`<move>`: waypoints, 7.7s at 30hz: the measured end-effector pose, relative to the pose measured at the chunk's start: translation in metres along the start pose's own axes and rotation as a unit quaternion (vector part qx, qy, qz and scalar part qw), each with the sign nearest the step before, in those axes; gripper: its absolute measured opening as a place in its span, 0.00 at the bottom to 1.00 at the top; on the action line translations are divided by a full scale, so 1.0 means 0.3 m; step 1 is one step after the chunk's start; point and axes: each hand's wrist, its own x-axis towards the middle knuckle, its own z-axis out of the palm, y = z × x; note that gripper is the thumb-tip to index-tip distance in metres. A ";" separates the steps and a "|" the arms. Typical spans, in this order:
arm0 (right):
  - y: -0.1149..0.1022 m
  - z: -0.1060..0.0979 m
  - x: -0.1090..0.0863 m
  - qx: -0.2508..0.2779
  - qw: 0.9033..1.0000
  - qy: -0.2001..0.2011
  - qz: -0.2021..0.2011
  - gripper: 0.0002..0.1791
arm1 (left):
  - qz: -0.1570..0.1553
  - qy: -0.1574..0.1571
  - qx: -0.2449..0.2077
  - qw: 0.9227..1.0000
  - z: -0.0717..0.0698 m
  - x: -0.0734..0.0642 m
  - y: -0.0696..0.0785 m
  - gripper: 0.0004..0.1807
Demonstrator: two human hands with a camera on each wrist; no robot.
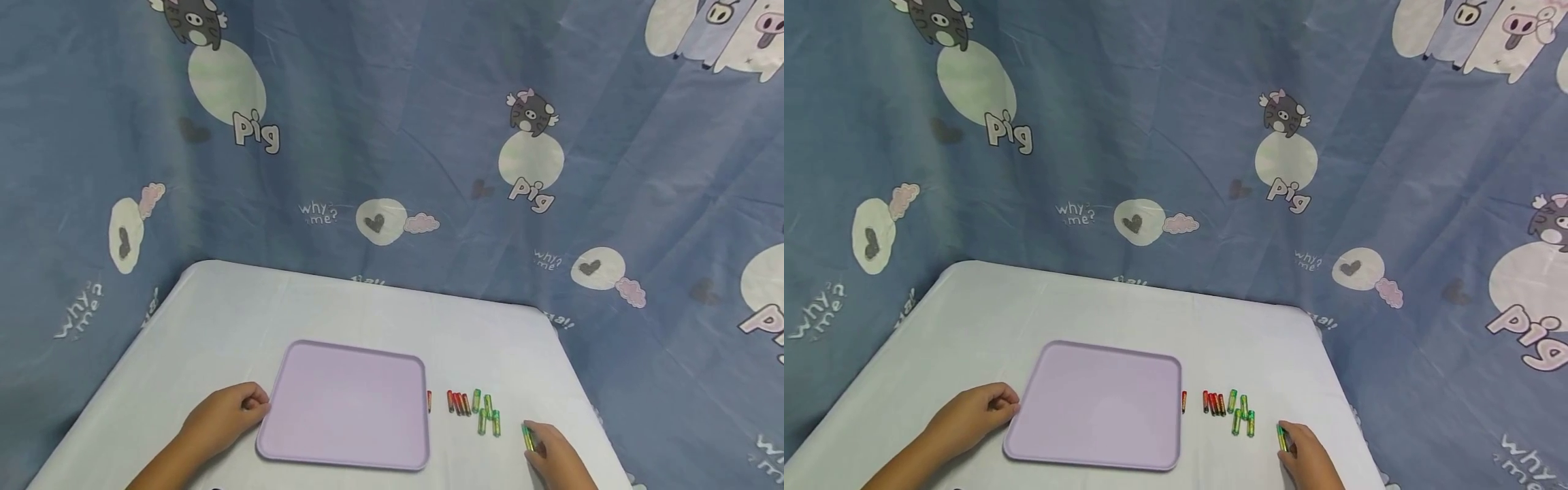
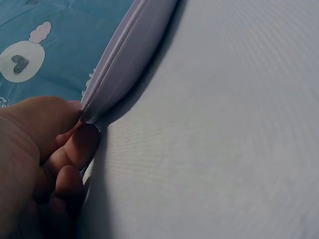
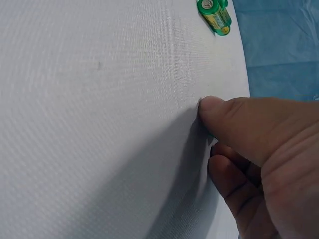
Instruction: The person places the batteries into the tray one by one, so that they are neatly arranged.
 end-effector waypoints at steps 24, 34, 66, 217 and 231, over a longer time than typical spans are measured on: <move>-0.158 -0.052 -0.013 0.017 0.995 0.096 -0.029 0.30 | 0.015 0.016 -0.006 1.000 0.015 0.003 0.003 0.05; -0.292 0.009 0.047 0.059 0.991 0.110 -0.053 0.32 | 0.012 0.022 -0.006 1.000 0.014 -0.009 -0.002 0.04; -0.605 0.093 0.127 0.105 0.971 0.083 -0.197 0.28 | 0.003 0.025 -0.007 1.000 0.011 -0.015 0.011 0.05; -1.373 0.413 0.112 -0.081 0.931 -0.009 -0.355 0.39 | -0.005 0.027 -0.001 1.000 0.008 -0.010 0.015 0.05; -1.323 0.366 0.132 -0.026 0.945 -0.050 -0.322 0.40 | -0.002 0.021 0.001 1.000 0.008 -0.010 0.020 0.05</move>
